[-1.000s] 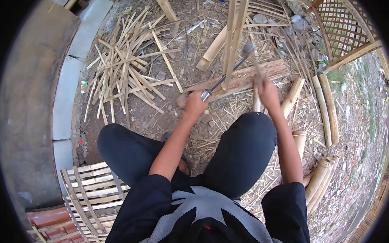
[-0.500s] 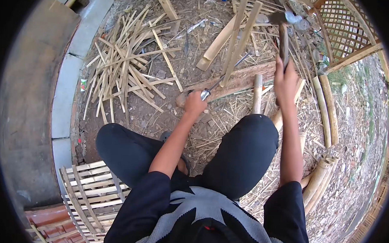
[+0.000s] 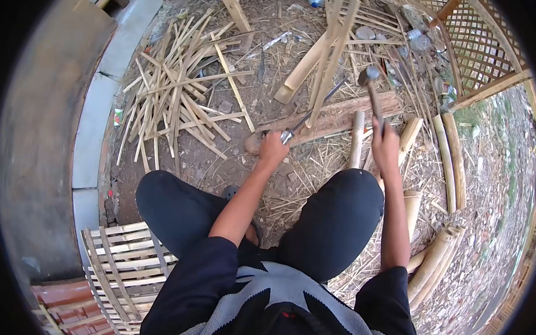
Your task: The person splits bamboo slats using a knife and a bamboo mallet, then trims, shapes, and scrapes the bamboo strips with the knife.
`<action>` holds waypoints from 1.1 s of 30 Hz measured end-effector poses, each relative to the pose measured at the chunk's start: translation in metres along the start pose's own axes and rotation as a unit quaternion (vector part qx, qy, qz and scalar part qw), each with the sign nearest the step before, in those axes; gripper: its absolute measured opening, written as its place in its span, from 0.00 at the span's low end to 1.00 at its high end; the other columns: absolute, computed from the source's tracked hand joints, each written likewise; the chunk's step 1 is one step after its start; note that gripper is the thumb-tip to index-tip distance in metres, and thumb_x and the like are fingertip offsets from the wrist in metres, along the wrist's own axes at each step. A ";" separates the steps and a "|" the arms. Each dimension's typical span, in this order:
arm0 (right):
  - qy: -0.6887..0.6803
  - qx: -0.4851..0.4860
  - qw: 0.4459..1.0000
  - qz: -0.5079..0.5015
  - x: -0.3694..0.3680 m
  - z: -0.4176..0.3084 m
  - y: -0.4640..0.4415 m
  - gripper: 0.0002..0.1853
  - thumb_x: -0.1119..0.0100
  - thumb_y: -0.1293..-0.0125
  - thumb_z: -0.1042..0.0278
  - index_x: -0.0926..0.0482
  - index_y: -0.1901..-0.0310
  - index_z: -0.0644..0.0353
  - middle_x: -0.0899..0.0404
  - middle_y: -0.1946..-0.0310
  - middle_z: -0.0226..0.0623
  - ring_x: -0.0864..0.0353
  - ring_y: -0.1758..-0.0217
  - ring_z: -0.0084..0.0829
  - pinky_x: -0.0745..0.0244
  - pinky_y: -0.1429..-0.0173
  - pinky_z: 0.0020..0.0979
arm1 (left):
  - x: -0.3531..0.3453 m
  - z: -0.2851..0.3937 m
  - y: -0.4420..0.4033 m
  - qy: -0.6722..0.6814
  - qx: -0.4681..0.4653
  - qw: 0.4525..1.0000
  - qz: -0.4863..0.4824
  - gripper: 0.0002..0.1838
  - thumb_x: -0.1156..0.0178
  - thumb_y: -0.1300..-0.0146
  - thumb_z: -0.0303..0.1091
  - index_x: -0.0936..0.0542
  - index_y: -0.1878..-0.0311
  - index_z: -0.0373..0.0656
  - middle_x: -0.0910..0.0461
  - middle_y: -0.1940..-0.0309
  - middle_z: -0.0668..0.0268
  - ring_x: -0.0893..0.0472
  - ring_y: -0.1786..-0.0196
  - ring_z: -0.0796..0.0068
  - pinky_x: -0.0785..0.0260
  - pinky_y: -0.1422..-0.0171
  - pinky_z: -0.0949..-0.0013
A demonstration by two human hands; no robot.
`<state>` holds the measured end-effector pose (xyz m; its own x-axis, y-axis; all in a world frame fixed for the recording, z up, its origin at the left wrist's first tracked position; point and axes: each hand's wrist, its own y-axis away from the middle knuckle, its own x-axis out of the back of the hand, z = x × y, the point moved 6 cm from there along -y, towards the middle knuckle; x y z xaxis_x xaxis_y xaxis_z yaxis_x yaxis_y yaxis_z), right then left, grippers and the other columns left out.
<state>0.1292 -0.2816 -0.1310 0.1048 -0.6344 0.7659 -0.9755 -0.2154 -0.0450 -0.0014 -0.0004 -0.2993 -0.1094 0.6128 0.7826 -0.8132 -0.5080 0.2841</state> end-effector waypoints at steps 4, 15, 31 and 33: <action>-0.115 0.031 0.991 0.067 0.020 -0.053 -0.018 0.21 0.52 0.24 0.55 0.26 0.61 0.70 0.25 0.82 0.49 0.23 0.82 0.44 0.29 0.72 0.44 | 0.005 0.003 0.006 -0.002 0.031 0.999 0.014 0.11 0.35 0.45 0.37 0.16 0.62 0.42 0.16 0.63 0.46 0.18 0.54 0.44 0.27 0.50 0.46; 0.043 -0.019 0.993 -0.111 -0.121 0.076 0.048 0.24 0.49 0.27 0.51 0.21 0.61 0.72 0.22 0.71 0.68 0.21 0.61 0.66 0.26 0.57 0.54 | -0.012 -0.019 0.007 0.025 0.008 0.999 0.034 0.11 0.35 0.44 0.37 0.16 0.60 0.42 0.16 0.63 0.47 0.17 0.57 0.42 0.25 0.51 0.46; -0.002 0.064 0.998 -0.008 -0.093 0.012 0.006 0.19 0.51 0.25 0.56 0.25 0.56 0.69 0.21 0.76 0.57 0.18 0.73 0.54 0.27 0.69 0.47 | -0.005 -0.009 0.015 0.008 0.009 0.999 0.032 0.12 0.34 0.45 0.39 0.17 0.62 0.42 0.16 0.66 0.48 0.17 0.58 0.43 0.26 0.54 0.47; 0.056 0.059 0.996 -0.026 -0.102 0.032 0.014 0.20 0.50 0.26 0.55 0.25 0.57 0.70 0.21 0.74 0.61 0.18 0.70 0.60 0.26 0.67 0.51 | -0.008 -0.007 0.016 0.007 0.007 1.000 0.023 0.12 0.34 0.45 0.38 0.17 0.62 0.42 0.16 0.65 0.48 0.17 0.58 0.43 0.25 0.53 0.47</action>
<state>0.1115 -0.2434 -0.2296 0.1261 -0.5339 0.8361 -0.9387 -0.3368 -0.0736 -0.0176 -0.0099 -0.3049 -0.1550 0.5962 0.7878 -0.7990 -0.5446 0.2550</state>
